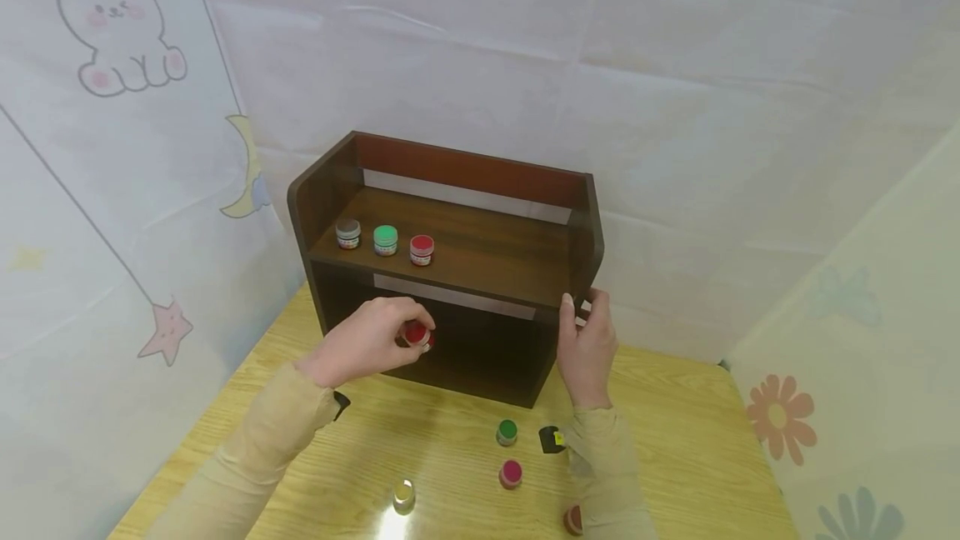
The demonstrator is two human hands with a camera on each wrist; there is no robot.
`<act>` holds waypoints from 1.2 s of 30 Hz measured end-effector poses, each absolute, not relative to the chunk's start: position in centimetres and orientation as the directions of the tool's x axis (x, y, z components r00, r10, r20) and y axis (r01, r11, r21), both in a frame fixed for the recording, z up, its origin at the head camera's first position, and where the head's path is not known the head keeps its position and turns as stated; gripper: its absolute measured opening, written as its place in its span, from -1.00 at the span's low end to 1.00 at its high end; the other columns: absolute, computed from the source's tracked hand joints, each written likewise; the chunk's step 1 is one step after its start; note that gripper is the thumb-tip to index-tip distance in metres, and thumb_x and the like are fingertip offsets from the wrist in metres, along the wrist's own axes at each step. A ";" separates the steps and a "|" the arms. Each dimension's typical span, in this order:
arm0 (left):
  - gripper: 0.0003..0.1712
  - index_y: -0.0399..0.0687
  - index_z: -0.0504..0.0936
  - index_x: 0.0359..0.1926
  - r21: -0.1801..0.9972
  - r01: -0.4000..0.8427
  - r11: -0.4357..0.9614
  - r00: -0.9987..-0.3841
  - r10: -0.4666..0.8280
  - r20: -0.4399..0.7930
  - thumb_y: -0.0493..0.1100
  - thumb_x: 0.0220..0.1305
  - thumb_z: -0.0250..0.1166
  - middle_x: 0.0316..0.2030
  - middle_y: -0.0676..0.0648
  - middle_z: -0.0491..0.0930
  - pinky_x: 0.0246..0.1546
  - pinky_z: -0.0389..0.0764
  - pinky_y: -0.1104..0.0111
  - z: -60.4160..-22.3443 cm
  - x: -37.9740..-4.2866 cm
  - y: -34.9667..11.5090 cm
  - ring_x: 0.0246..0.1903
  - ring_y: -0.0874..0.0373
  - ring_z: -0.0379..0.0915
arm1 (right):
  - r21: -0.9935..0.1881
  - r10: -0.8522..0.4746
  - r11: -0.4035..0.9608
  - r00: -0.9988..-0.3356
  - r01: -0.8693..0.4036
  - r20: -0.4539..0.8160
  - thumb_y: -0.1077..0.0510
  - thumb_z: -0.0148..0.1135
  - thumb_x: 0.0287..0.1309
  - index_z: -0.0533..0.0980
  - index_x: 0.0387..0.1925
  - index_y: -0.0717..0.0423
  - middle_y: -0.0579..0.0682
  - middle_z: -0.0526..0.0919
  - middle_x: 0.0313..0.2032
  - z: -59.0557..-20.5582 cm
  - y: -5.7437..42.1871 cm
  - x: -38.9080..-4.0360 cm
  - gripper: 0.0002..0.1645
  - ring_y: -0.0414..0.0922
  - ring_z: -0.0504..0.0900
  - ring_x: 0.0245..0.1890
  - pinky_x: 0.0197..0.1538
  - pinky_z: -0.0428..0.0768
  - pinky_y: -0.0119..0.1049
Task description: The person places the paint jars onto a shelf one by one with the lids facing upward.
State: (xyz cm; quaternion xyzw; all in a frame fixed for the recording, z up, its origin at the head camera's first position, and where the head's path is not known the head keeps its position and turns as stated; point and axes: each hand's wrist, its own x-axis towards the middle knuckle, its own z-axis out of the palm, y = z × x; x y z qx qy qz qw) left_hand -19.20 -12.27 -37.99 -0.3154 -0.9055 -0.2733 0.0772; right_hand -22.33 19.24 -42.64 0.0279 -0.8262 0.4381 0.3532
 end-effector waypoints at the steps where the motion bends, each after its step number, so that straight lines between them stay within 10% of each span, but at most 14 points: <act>1: -0.75 -0.05 0.72 -0.16 0.444 0.615 0.652 -0.788 0.530 0.313 -0.24 0.12 0.52 -0.29 0.10 0.64 -0.31 0.60 0.45 -37.8 -19.3 -12.2 -0.38 0.32 0.50 | -0.704 0.264 0.615 -0.748 -0.355 0.608 -0.04 0.12 0.49 0.43 0.07 0.28 0.23 0.63 -0.05 -42.6 19.2 -22.3 -0.56 0.18 0.69 -0.12 -0.14 0.67 0.11; 36: -0.70 -0.06 0.67 -0.11 0.349 0.707 0.615 -0.702 0.552 0.450 -0.30 0.12 0.53 -0.25 0.06 0.64 -0.21 0.61 0.42 -31.4 -21.7 -10.8 -0.29 0.23 0.53 | -0.708 0.266 0.610 -0.750 -0.355 0.606 -0.06 0.12 0.49 0.43 0.07 0.27 0.23 0.64 -0.05 -42.9 19.1 -22.5 -0.55 0.18 0.70 -0.14 -0.15 0.67 0.12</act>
